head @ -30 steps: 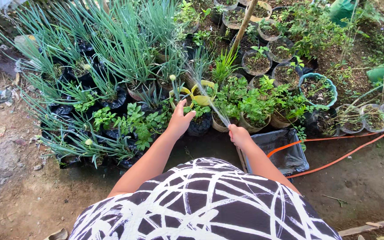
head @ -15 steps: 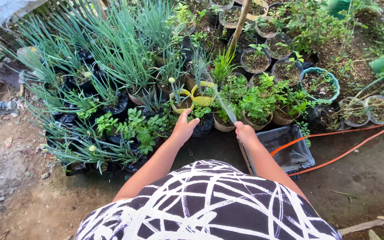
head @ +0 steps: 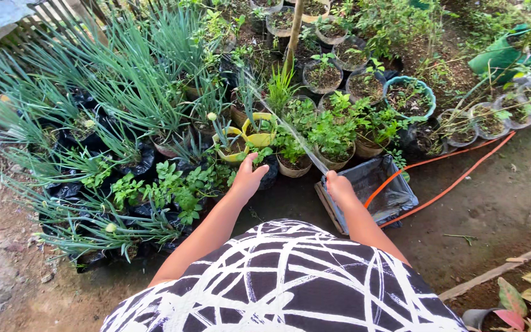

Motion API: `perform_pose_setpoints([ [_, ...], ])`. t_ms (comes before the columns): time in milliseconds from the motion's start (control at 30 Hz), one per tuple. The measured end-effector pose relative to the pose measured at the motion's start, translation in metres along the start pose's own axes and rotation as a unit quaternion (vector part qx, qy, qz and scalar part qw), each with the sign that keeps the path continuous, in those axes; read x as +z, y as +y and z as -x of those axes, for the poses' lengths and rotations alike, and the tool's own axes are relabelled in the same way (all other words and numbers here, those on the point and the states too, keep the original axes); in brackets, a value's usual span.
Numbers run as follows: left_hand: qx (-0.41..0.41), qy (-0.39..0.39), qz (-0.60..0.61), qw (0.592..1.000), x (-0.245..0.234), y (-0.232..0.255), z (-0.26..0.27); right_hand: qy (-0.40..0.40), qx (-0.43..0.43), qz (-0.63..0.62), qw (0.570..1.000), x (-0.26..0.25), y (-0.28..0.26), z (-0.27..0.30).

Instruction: The person holds a hose and waters potted plants in a garden.

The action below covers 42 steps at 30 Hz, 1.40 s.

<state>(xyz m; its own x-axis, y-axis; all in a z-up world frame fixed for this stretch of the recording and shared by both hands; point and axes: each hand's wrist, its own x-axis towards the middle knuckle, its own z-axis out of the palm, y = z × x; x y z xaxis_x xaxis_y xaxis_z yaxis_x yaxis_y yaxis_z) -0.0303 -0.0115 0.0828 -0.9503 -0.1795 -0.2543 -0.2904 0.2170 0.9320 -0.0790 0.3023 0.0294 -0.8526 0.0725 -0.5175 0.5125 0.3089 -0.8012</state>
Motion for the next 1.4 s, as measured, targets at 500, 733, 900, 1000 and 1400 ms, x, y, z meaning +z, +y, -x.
perform_pose_setpoints([
  [500,-0.013,-0.042,-0.025,0.999,0.008,0.011,0.011,-0.001,0.061,0.044,0.997,-0.014,-0.005,0.036],
  [733,0.055,-0.017,-0.09,0.994,0.013,-0.007,0.006,0.071,0.085,-0.068,0.991,-0.039,-0.011,0.011],
  [900,0.06,-0.014,-0.107,0.992,0.02,-0.021,0.008,0.021,0.066,0.043,0.997,0.002,-0.001,0.023],
  [1000,0.054,-0.026,-0.111,0.992,0.022,-0.028,0.017,-0.039,0.041,0.126,0.99,0.031,0.018,0.022],
  [1400,-0.001,-0.092,-0.132,0.987,0.026,-0.02,0.038,0.158,0.15,0.211,0.953,-0.053,0.12,0.005],
])
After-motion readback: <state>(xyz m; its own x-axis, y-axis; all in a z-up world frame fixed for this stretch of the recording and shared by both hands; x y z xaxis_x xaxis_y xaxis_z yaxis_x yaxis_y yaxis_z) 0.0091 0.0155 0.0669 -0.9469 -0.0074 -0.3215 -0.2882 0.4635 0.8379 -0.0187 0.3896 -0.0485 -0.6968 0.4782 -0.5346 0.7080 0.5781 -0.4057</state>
